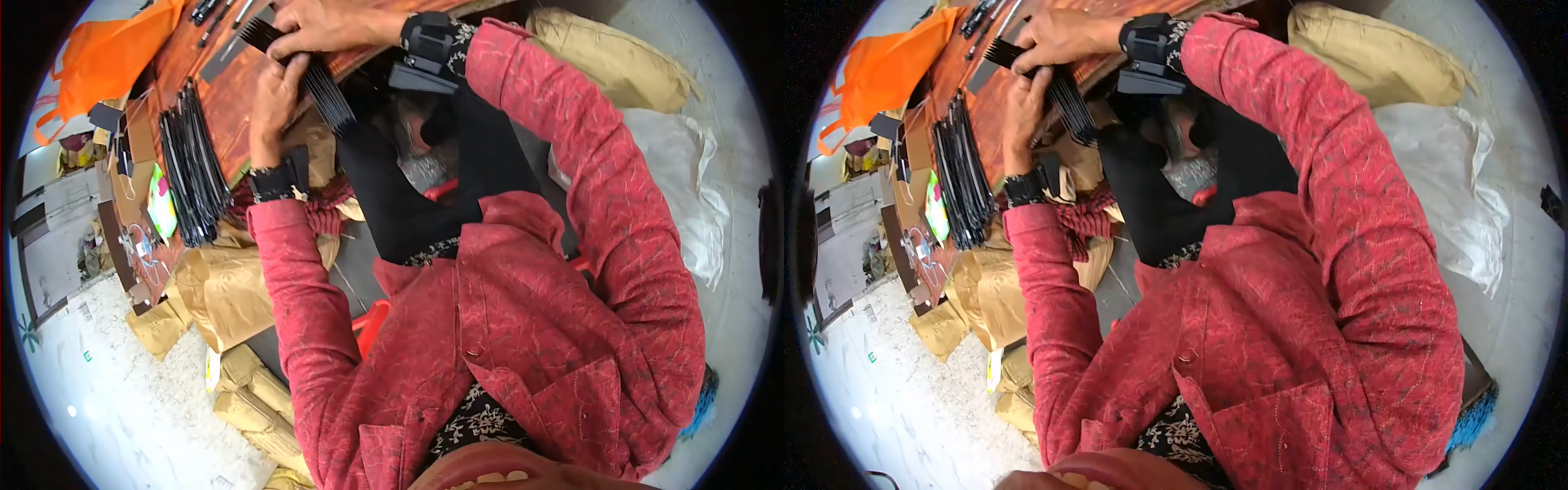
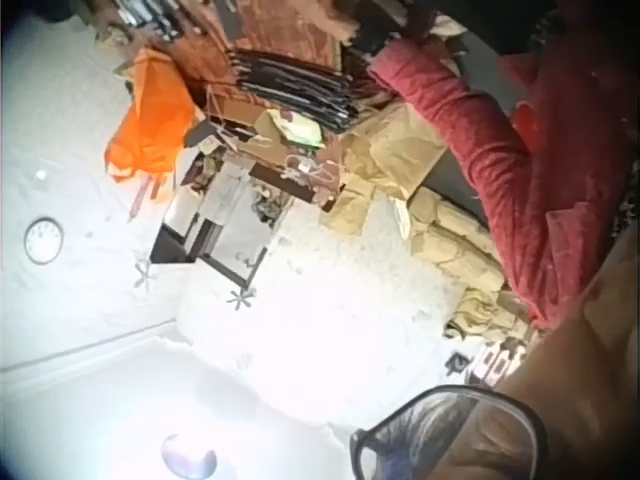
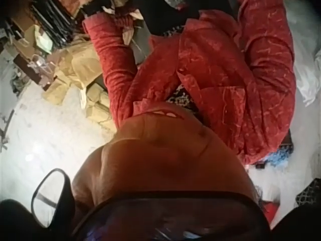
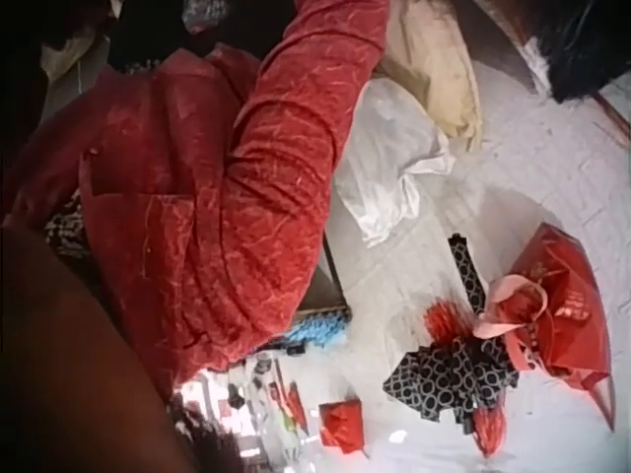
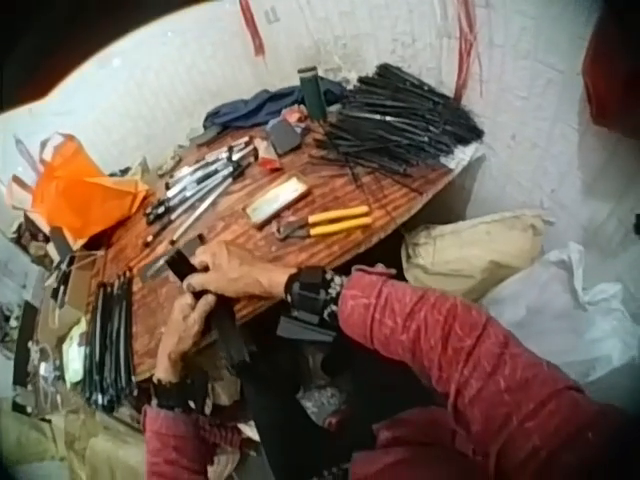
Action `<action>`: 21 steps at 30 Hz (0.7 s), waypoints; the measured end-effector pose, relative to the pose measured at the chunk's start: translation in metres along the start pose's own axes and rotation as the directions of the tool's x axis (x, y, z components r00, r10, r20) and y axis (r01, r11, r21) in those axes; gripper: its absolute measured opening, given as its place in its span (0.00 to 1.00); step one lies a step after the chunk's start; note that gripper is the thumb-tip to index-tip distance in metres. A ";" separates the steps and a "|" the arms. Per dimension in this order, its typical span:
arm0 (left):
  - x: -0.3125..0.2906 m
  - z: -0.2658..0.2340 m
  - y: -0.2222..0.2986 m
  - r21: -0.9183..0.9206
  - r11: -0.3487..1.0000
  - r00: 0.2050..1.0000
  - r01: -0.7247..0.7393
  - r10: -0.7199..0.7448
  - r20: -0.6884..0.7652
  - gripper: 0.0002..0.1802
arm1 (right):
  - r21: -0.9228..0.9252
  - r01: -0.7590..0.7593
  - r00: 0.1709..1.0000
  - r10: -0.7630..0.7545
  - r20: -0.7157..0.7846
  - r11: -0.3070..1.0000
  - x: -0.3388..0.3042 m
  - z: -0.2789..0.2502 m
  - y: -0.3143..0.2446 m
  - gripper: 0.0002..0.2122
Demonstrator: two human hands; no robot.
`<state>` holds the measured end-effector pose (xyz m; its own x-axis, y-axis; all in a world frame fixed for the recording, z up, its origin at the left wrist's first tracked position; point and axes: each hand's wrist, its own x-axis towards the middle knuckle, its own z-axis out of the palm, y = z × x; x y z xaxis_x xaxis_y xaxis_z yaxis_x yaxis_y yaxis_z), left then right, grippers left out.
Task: The person gathers black plastic strips into a bundle and inserts a thin metal rod through the ends. They then secure the assembly by sliding a small black cap onto the end of the rod.
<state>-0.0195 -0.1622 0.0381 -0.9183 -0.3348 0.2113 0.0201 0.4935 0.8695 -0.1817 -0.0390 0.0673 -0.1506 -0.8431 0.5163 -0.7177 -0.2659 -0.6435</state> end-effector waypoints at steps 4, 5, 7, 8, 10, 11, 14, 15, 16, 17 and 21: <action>-0.003 -0.011 -0.006 0.212 0.966 0.987 0.150 -0.158 0.019 0.17 | 0.165 -0.038 0.999 0.040 -0.008 0.986 -0.018 -0.019 -0.037 0.15; -0.001 -0.010 -0.005 0.302 0.930 0.974 0.210 -0.224 0.012 0.17 | 0.105 -0.021 0.998 0.027 -0.057 0.994 -0.019 -0.012 -0.031 0.15; -0.001 -0.005 -0.003 0.305 0.931 0.978 0.203 -0.207 -0.017 0.17 | -0.014 0.007 0.989 -0.009 -0.150 1.000 -0.019 -0.001 -0.023 0.16; 0.001 -0.001 -0.002 0.309 0.931 0.981 0.194 -0.191 -0.042 0.18 | -0.017 0.008 0.989 -0.011 -0.148 1.000 -0.019 -0.002 -0.016 0.16; -0.002 0.005 -0.001 0.308 0.931 0.980 0.197 -0.183 -0.073 0.18 | 0.054 0.062 0.990 -0.054 -0.134 0.997 -0.018 -0.002 -0.010 0.15; -0.004 0.008 0.001 0.214 0.970 0.992 0.112 -0.096 -0.081 0.18 | 0.093 0.090 0.989 -0.078 -0.126 0.992 -0.018 -0.002 -0.013 0.15; -0.007 0.009 0.002 0.019 0.998 0.989 -0.067 0.069 -0.134 0.18 | 0.365 0.035 0.987 0.025 -0.158 0.930 -0.036 -0.008 -0.023 0.15; -0.008 0.006 -0.001 0.004 0.999 0.990 -0.046 0.046 -0.130 0.19 | 0.491 0.010 0.984 0.080 -0.162 0.871 -0.043 -0.011 -0.028 0.15; -0.004 0.006 -0.004 -0.016 0.999 0.993 -0.033 0.031 -0.115 0.21 | 0.485 0.003 0.984 0.083 -0.156 0.875 -0.055 -0.010 -0.020 0.15; 0.000 0.006 -0.004 -0.032 0.999 0.995 -0.020 0.017 -0.099 0.23 | 0.324 0.003 0.995 0.029 -0.094 0.946 -0.070 -0.003 -0.006 0.16; -0.004 0.006 -0.004 -0.159 0.987 0.996 -0.006 -0.008 -0.085 0.22 | -0.012 -0.129 0.971 0.129 0.203 0.992 -0.123 -0.004 -0.023 0.16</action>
<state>-0.0187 -0.1578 0.0311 -0.8817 -0.4053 0.2416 0.0882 0.3616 0.9281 -0.1489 0.0728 0.0206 -0.1007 -0.9473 0.3040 -0.7006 -0.1494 -0.6977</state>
